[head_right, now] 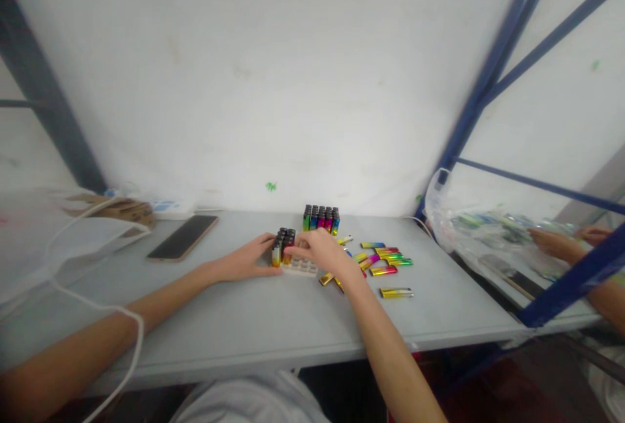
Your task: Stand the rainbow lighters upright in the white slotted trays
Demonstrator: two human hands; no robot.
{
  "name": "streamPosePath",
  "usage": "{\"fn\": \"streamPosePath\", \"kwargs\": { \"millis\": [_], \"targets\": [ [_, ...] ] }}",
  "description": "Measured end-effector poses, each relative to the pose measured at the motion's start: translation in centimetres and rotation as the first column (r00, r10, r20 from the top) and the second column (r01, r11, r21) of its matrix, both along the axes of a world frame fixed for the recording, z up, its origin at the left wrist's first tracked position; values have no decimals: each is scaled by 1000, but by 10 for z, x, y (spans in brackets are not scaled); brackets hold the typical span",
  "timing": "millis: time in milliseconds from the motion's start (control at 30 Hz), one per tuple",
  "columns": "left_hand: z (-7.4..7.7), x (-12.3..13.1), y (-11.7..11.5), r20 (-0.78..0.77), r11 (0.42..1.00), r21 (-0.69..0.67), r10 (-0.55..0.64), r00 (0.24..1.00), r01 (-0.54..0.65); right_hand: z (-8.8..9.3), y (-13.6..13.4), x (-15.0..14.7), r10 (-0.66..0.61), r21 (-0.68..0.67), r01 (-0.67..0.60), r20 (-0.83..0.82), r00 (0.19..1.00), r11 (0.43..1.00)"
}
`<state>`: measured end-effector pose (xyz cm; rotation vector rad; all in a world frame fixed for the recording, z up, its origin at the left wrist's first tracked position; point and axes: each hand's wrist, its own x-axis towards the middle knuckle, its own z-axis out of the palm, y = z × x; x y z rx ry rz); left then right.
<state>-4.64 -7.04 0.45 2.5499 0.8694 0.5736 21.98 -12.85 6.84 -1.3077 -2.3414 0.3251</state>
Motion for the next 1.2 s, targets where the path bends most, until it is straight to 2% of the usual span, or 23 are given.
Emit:
{"fn": "streamPosePath", "kwargs": {
  "millis": [167, 300, 433, 567, 667, 767, 900, 1067, 1200],
  "targets": [
    [0, 0, 0, -6, 1000, 0, 13, 1000, -13, 4, 13, 51, -109, -101, 113, 39, 993, 988],
    [2, 0, -1, -1, 1000, -21, 17, 1000, -17, 2, 18, 83, -196, -61, 208, 156, 968, 976],
    [2, 0, 0, 14, 1000, -27, 15, 1000, -15, -4, 20, 88, -132, -100, 155, 207, 969, 983],
    [1, 0, 0, 1, 1000, -16, 4, 1000, -4, -12, 25, 89, -149, -113, 187, 282, 948, 976],
    [2, -1, -1, -2, 1000, -8, 1, 1000, -1, -16, 28, 93, -102, -115, 140, 287, 952, 983],
    [3, -1, -1, -5, 1000, -19, 8, 1000, -8, -15, 27, 96, -79, -77, 96, 200, 977, 992],
    [3, 0, -1, -1, 1000, -20, 14, 1000, -14, -9, 22, 91, -101, -96, 100, -12, 995, 990],
    [2, 0, 0, -12, 1000, -13, 13, 1000, -13, -2, 21, 70, -77, 9, 82, -269, 960, 997],
    [2, 0, -1, 1, 1000, -15, 10, 1000, -10, 0, 18, 52, -88, -56, 73, -363, 928, 996]
  ]
}}
